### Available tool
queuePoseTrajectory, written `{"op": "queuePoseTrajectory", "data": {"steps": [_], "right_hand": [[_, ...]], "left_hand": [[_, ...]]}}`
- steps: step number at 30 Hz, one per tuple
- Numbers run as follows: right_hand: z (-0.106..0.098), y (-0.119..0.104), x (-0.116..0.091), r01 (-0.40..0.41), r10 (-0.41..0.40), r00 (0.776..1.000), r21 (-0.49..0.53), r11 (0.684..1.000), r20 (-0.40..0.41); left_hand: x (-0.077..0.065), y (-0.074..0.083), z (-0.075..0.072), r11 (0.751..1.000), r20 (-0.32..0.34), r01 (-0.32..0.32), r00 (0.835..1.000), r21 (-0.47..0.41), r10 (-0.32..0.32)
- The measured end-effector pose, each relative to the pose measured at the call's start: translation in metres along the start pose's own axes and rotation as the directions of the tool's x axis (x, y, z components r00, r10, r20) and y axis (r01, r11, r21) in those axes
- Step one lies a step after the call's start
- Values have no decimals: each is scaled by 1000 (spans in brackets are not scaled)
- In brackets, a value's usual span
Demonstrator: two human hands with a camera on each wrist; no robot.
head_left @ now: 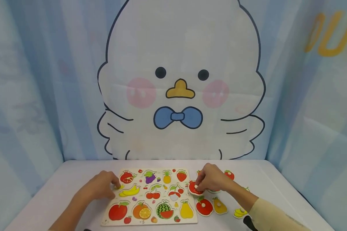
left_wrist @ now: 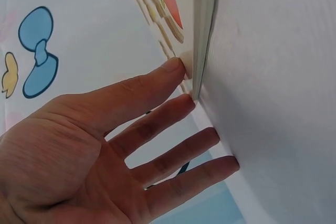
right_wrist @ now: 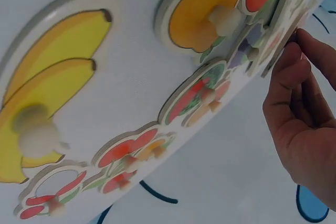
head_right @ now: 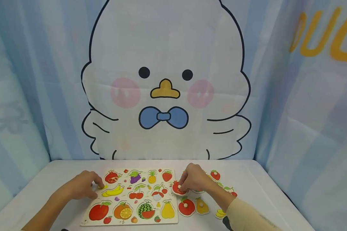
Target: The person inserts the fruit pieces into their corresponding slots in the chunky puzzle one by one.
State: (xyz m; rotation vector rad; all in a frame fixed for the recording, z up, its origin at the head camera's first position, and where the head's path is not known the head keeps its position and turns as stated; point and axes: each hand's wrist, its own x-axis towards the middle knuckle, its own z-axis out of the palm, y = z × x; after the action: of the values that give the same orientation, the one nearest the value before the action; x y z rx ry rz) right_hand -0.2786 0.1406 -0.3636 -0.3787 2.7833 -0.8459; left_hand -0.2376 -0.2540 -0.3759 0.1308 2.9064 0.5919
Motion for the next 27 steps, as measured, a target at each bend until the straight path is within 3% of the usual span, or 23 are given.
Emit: {"op": "queuePoseTrajectory", "data": {"steps": [15,23,27], "right_hand": [[39,-35,36,162,-161,986,-29,986,35],[56,-57,54,172,-169,984,-47,984,50],[59,-70,65,214,-211,976,-57,975,52]], "left_hand": [[1,-2,6,1000,-20,10,1000,-13,-10],[0,-1,7,1000,-24,25,999,-13,-25],[-1,0,4,1000,-41,15,999,-15,-15]]}}
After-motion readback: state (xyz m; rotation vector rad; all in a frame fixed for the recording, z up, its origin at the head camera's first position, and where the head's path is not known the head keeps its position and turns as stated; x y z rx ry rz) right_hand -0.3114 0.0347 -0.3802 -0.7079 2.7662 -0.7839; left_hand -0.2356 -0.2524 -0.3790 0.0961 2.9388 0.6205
